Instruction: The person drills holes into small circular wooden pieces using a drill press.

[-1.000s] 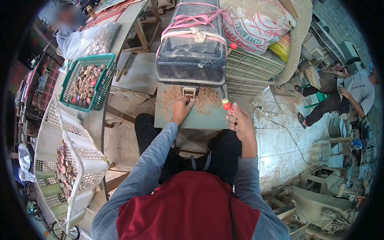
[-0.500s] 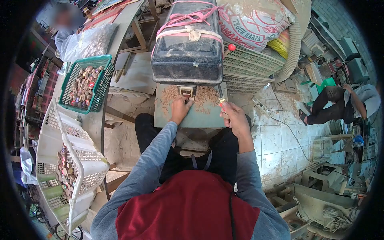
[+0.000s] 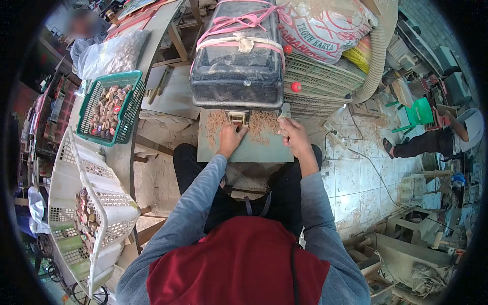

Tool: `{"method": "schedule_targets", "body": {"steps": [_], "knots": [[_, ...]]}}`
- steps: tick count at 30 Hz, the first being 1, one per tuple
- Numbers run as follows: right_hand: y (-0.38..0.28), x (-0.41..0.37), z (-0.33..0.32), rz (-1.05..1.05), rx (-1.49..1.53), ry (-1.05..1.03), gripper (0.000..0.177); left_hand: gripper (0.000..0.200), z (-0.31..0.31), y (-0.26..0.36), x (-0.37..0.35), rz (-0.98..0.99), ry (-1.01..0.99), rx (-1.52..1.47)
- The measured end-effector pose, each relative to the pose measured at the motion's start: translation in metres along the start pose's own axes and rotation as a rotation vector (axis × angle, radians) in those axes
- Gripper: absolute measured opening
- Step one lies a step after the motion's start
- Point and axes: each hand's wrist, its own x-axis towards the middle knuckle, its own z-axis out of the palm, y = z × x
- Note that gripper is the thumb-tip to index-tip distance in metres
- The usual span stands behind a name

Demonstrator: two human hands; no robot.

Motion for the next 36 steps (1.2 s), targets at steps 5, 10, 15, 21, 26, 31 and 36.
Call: {"method": "schedule_targets", "body": {"steps": [5, 10, 15, 21, 26, 31, 36], "knots": [[-0.003, 0.015, 0.0, 0.008, -0.058, -0.005, 0.032, 0.03, 0.001, -0.001, 0.001, 0.002, -0.007, 0.008], [-0.002, 0.024, -0.004, 0.003, -0.027, -0.028, 0.03, 0.03, 0.001, -0.001, 0.001, 0.007, 0.013, -0.033], [-0.004, 0.026, -0.004, 0.014, -0.022, -0.023, 0.029, 0.029, 0.004, -0.003, 0.0, 0.041, 0.032, -0.04], [-0.004, 0.034, -0.006, 0.003, -0.011, -0.026, 0.035, 0.028, 0.005, -0.005, 0.001, 0.032, 0.036, -0.035], [-0.006, 0.034, -0.006, 0.023, -0.002, -0.04, 0.036, 0.027, 0.003, -0.004, 0.001, 0.05, 0.042, -0.042], [-0.006, 0.037, -0.009, 0.019, -0.013, -0.056, 0.034, 0.026, 0.004, -0.003, 0.001, 0.016, 0.029, -0.047], [-0.007, 0.038, -0.009, 0.02, -0.011, -0.071, 0.029, 0.026, 0.005, -0.004, 0.001, 0.011, 0.026, -0.056]]}}
